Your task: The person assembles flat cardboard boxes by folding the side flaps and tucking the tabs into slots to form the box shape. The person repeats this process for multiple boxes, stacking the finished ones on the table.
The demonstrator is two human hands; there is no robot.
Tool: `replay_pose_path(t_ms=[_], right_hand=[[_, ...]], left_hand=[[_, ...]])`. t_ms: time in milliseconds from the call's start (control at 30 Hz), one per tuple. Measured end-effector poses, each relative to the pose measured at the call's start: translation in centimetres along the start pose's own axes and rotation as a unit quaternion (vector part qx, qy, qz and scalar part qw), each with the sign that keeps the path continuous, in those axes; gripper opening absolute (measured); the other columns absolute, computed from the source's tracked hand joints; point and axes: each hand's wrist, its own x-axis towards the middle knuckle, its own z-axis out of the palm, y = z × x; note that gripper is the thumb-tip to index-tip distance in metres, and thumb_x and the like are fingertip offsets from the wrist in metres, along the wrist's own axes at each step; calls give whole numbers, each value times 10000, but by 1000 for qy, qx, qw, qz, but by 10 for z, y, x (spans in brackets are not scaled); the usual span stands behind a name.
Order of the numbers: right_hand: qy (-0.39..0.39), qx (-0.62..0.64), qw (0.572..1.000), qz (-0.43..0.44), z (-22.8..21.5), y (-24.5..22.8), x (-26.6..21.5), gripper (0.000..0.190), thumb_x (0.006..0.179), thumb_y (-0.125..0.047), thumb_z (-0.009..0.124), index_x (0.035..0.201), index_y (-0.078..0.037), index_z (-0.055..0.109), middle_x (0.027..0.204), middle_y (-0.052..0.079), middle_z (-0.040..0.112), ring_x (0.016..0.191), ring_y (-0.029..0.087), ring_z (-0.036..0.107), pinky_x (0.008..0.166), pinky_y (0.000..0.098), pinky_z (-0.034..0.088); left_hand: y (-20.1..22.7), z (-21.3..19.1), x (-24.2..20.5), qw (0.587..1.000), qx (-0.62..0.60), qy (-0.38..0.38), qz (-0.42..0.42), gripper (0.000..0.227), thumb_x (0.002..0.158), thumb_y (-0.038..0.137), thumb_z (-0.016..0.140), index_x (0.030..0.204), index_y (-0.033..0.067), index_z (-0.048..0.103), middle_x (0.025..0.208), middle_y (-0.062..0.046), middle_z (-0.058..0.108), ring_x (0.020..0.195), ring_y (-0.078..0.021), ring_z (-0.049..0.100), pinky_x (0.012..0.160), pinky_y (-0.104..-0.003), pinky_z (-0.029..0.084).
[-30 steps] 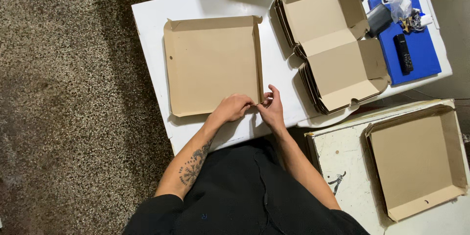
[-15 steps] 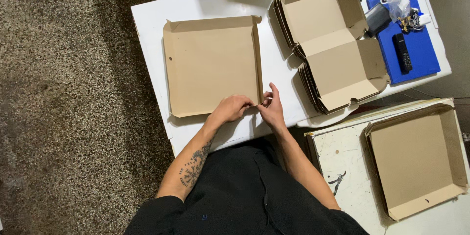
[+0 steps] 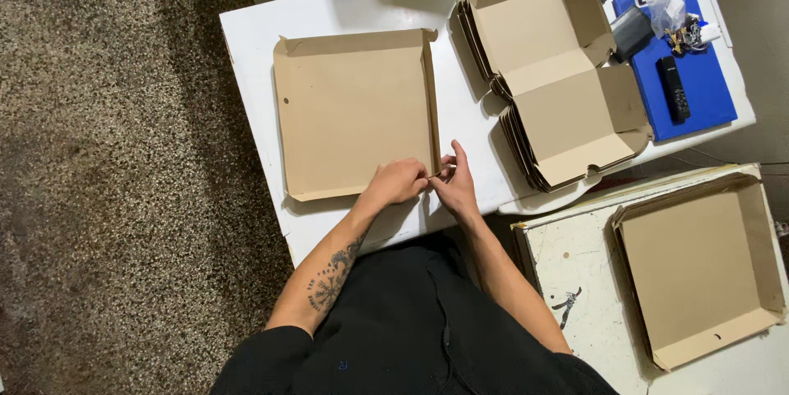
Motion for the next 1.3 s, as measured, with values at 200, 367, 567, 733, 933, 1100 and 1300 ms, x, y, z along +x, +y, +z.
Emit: replay_pose_path(t_ms=[200,367,567,733,933,1100,1300], right_hand=[[18,33,999,-5,0,4,0,973,752,-5,698,1630,-59,282,1197,96,577,978,153,574,815,278,521],[20,40,999,-10,0,5,-1,937,759,13,651,1624,-56,297,1196,101,575,982,158,575,818,278,533],[-10,65,998,-12,-16,-18,-10,883,755,50,563,1602,-61,341,1277,216,551,1088,328,607,762,387,583],[-11,-1,999,-42,-26,-7,-8,729,803,4,597,1521,-91,518,1317,220,599,1112,363,653,880,427,580],[51,21,997,-61,-35,-9,1,661,829,-14,546,1488,-68,561,1282,243,617,942,316,690,737,395,597],[59,-30,992,-103,-35,-28,14,585,876,-65,601,1460,-62,576,1347,250,601,1081,394,685,823,427,618],[84,-443,847,-281,-11,-67,-3,404,965,-263,624,1364,-221,667,1510,93,514,1429,365,445,1100,548,443]], left_hand=[[14,-20,-13,998,-63,8,-21,247,991,394,556,1117,249,711,1144,-30,709,1193,-316,658,962,-577,542],[7,-9,-12,998,-64,20,-23,240,994,400,567,1131,267,712,1135,-17,717,1192,-290,664,966,-558,544],[6,-5,-21,999,-34,38,-16,213,997,355,578,1112,235,712,1111,-35,716,1133,-312,684,932,-572,549],[5,-11,-44,1000,23,-2,-2,215,967,321,624,1144,233,708,1174,-44,691,1168,-338,652,970,-613,513],[-1,-29,-86,989,133,-57,-7,466,720,538,841,1038,203,775,1604,29,397,1305,-342,463,985,-596,482],[-8,-42,-99,990,95,-54,-83,776,801,761,647,1367,234,576,1242,-76,660,1280,-339,508,1047,-783,336],[-11,-33,-114,990,136,-20,-32,410,860,591,708,1186,344,729,1253,-12,519,1306,-305,429,1157,-777,242]])
